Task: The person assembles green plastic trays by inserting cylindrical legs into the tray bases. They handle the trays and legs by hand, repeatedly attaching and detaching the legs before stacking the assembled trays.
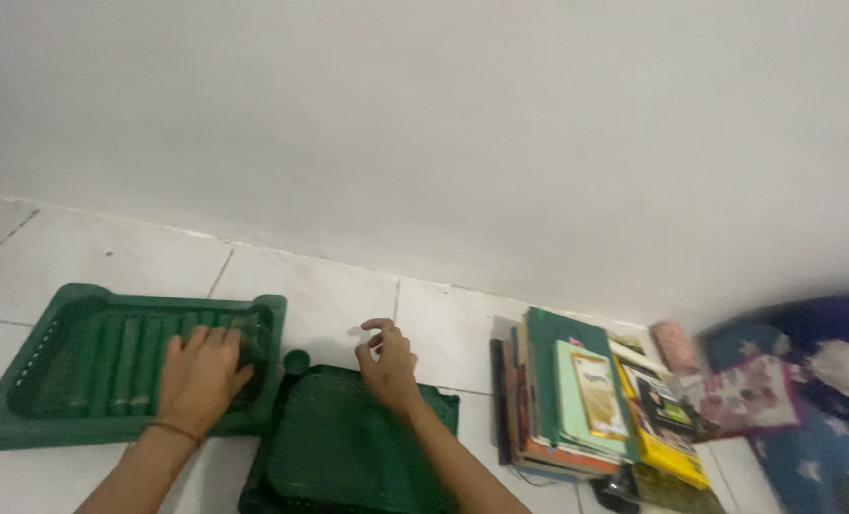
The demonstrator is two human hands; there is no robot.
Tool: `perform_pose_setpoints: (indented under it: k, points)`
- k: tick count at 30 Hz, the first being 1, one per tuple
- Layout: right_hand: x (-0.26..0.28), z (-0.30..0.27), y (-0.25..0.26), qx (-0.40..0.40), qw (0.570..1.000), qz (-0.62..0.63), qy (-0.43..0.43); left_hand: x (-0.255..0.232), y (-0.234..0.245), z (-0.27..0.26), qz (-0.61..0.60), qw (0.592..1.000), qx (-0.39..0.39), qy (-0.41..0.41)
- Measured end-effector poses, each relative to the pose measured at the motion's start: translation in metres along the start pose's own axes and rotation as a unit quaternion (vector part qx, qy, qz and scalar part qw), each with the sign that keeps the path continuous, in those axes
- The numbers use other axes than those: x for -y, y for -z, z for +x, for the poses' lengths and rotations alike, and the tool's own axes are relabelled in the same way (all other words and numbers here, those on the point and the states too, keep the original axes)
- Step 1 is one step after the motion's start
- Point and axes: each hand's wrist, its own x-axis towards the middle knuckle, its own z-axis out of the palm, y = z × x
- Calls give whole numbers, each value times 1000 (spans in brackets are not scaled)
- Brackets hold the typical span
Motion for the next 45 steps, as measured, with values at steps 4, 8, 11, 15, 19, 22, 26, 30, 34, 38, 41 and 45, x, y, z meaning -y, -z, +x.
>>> perform_pose_setpoints:
  k: [4, 8, 11, 15, 19, 22, 26, 30, 34, 38, 41, 45]
  points:
    - [20, -17, 49, 105, 983, 146, 19, -44, 24, -5, -120, 980, -101, -120]
    - [29, -31, 108, 231, 931, 271, -74, -124, 23, -10, -225, 947, -109, -200]
    - [22, -38, 147, 199, 960, 190, -56, -181, 17, -10, -281, 937, -105, -178]
    - [-13, -39, 176, 153, 984, -41, -78, -221, -10, -14, -329, 935, 20, -133]
    - [-63, -40, 172, 109, 985, -136, -1, -225, -45, -24, -243, 958, 64, -138]
    - [-89, -39, 161, 131, 982, -137, -22, -219, -59, -31, -157, 963, 180, -123]
    - [-108, -41, 147, 134, 986, -90, -47, -215, -69, -40, -152, 954, 238, -104]
    - [-115, -36, 139, 138, 987, -67, -55, -216, -71, -39, -139, 948, 268, -98]
    - [-111, -34, 132, 146, 978, -136, -54, -218, -72, -41, -141, 951, 262, -88]
    - [-111, -32, 125, 130, 976, -175, 4, -212, -79, -44, -172, 954, 229, -93]
    - [-112, -26, 127, 174, 965, -195, -5, -215, -78, -44, -184, 947, 247, -88]
    - [-108, 10, 128, 133, 972, -168, -96, -215, -73, -43, -189, 941, 269, -85]
